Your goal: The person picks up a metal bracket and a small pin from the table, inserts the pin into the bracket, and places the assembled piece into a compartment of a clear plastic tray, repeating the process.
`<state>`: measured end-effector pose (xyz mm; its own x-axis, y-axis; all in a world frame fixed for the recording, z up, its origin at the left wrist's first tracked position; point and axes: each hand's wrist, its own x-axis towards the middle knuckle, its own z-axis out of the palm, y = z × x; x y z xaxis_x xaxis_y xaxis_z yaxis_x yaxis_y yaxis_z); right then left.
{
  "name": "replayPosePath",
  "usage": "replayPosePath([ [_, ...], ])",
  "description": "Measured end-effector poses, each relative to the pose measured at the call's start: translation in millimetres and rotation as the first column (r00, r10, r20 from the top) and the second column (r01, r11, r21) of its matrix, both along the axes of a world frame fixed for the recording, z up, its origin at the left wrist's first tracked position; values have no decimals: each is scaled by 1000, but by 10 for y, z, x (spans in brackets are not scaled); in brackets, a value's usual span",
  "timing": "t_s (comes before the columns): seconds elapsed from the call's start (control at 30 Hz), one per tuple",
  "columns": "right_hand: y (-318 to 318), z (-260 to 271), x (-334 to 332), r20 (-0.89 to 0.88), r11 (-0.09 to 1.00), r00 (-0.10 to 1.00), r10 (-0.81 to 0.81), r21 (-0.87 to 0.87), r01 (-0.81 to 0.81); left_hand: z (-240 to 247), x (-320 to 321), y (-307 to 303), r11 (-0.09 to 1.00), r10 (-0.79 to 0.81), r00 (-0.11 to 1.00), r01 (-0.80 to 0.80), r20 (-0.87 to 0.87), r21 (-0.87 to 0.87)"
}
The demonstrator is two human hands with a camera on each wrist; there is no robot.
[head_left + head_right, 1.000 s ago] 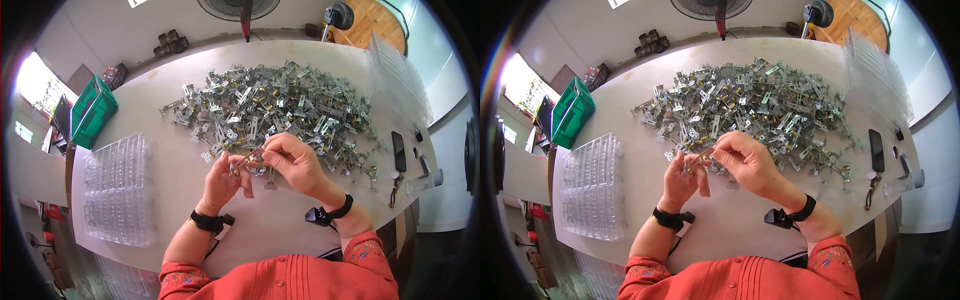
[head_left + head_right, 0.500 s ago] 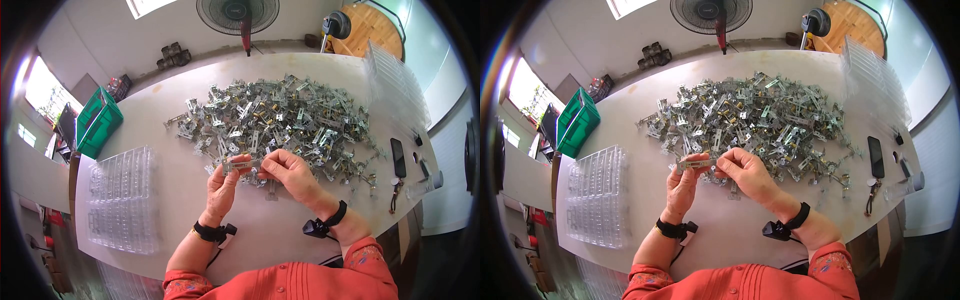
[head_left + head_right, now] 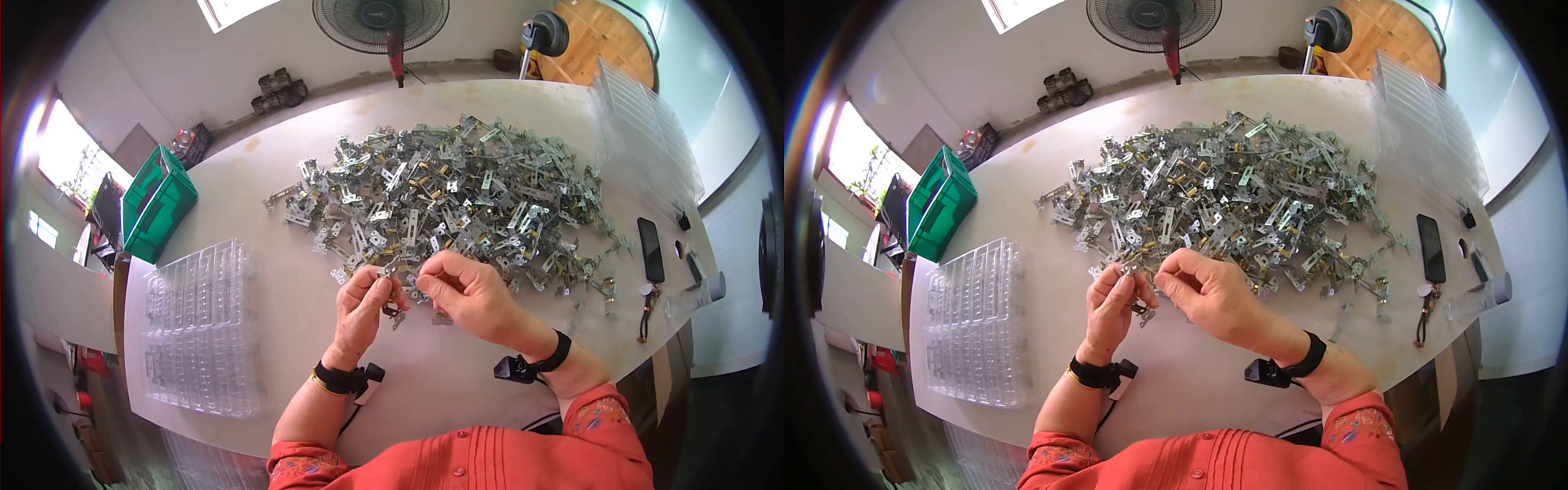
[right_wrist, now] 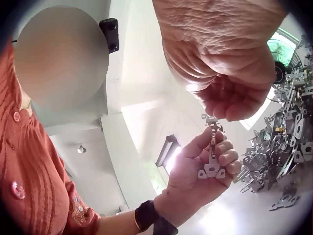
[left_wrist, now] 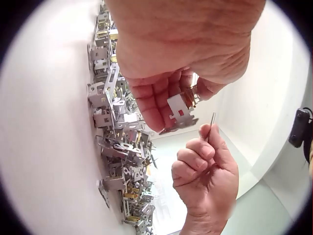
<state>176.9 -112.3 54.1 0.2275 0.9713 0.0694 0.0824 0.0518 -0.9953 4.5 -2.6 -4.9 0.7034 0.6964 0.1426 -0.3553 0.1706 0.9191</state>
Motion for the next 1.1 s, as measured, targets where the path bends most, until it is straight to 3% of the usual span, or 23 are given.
replayPosePath([
  [0.17, -43, 69, -27, 132, 1000, 991, 23, 2, -24, 22, -8, -16, 1000, -13, 999, 13, -48, 13],
  [0.37, -36, 70, -30, 163, 1000, 987, 6, -12, -4, 6, -25, -12, 999, -36, 997, 36, -71, -3],
  [0.6, -26, 21, -26, 239, 1000, 971, -20, 3, 20, 0, -41, -15, 992, 49, 982, -27, -185, 121],
  [0.67, -16, -15, -24, 280, 996, 960, -24, 90, -2, 0, -41, -21, 986, 59, 976, -24, -210, 166],
  [0.97, -37, 92, 0, 170, 991, 982, 86, -113, -68, 37, -26, -59, 977, 69, 969, -19, -236, 211],
  [1.1, -30, 85, -14, 153, 994, 985, 81, -87, -68, 56, -12, -87, 967, 76, 962, -7, -261, 256],
])
